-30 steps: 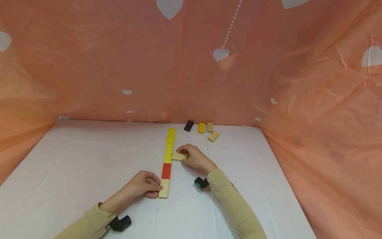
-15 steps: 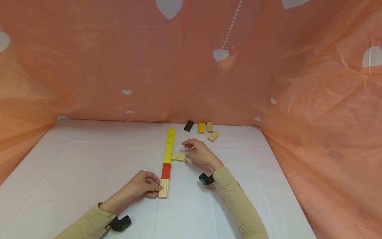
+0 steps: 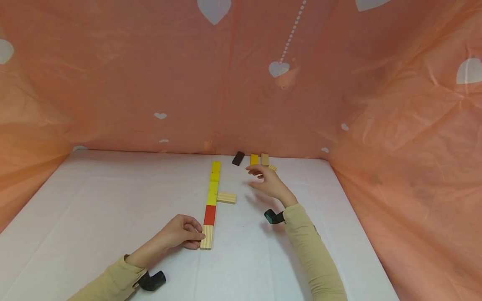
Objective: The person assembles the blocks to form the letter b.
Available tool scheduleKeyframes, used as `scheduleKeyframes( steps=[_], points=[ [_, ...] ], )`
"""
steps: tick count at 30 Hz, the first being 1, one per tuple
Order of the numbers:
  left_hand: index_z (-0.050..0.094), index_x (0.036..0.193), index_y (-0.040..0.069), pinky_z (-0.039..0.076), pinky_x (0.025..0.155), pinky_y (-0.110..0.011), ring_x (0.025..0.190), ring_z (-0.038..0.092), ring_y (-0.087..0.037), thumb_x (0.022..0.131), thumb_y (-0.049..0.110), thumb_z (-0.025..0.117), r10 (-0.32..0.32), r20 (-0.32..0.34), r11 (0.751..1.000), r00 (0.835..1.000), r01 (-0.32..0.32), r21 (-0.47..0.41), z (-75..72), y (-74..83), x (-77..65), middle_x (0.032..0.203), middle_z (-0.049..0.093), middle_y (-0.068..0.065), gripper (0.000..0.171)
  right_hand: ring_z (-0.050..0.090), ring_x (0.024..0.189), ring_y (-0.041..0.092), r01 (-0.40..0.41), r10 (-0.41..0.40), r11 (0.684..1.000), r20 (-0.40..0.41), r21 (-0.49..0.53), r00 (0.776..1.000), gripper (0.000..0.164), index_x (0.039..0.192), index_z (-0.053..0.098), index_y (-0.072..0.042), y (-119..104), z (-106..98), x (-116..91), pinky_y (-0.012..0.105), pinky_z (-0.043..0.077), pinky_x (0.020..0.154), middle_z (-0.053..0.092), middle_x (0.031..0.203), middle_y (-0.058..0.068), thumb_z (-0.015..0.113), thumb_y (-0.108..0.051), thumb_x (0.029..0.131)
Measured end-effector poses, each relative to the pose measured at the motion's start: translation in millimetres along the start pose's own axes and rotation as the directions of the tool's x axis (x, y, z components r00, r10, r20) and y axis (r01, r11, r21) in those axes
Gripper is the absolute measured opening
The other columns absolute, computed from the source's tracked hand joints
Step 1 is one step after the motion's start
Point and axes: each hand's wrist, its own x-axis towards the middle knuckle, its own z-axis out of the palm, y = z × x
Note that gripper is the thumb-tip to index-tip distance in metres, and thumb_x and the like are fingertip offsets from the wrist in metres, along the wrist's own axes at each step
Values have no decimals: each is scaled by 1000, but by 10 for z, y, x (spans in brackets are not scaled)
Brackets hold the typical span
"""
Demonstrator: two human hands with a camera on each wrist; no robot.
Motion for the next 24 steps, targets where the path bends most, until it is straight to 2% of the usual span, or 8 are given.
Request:
scheduleKeyframes(
  steps=[1, 4, 8, 10, 16, 24],
  points=[
    [59, 93, -7, 59, 55, -30, 55, 64, -15, 78, 0, 77, 0, 0, 1000, 1000, 0, 1, 2, 2, 0, 71, 62, -10, 25, 52, 111, 44, -8, 8, 1000, -3, -2, 1000, 45, 127, 52, 8, -38, -38, -18, 55, 44, 97, 56, 119, 28, 68, 5, 85],
    [59, 92, -7, 59, 56, -30, 55, 64, -15, 78, 0, 77, -2, -3, 1000, 1000, 2, 6, 5, 4, 1, 71, 62, -11, 25, 50, 113, 43, -44, 44, 999, -6, 1, 999, 46, 128, 51, 9, 33, -142, -34, 56, 41, 100, 55, 122, 28, 67, 5, 85],
    [59, 93, -7, 59, 56, -31, 56, 65, -15, 78, 0, 77, -7, -8, 1000, 1000, 7, 9, 13, -1, 13, 72, 61, -11, 25, 50, 115, 41, -53, 53, 998, -16, -19, 998, 46, 129, 52, 5, 286, -252, -25, 54, 40, 102, 54, 125, 26, 68, 2, 86],
    [59, 93, -7, 59, 56, -31, 56, 65, -16, 77, 0, 78, -9, -10, 1000, 1000, 9, 10, 18, -7, 18, 72, 61, -11, 25, 50, 115, 40, -54, 54, 998, -21, -37, 998, 45, 128, 53, 5, 338, -297, -31, 55, 40, 101, 55, 125, 25, 68, 1, 86],
    [59, 93, -7, 59, 56, -31, 56, 65, -16, 78, 1, 78, -8, -7, 1000, 1000, 8, 13, 18, -10, 17, 72, 61, -11, 25, 49, 116, 40, -67, 66, 994, -12, -89, 998, 44, 128, 53, 5, 482, -394, -18, 58, 40, 100, 55, 127, 23, 67, 0, 87],
    [58, 93, -7, 60, 56, -31, 56, 65, -15, 78, 0, 77, 6, 5, 1000, 1000, -6, -1, 10, -24, 20, 70, 62, -10, 25, 50, 116, 40, -115, 114, 988, -8, -105, 993, 43, 127, 54, 7, 661, -461, 47, 58, 39, 100, 58, 122, 23, 65, 3, 86]
  ],
)
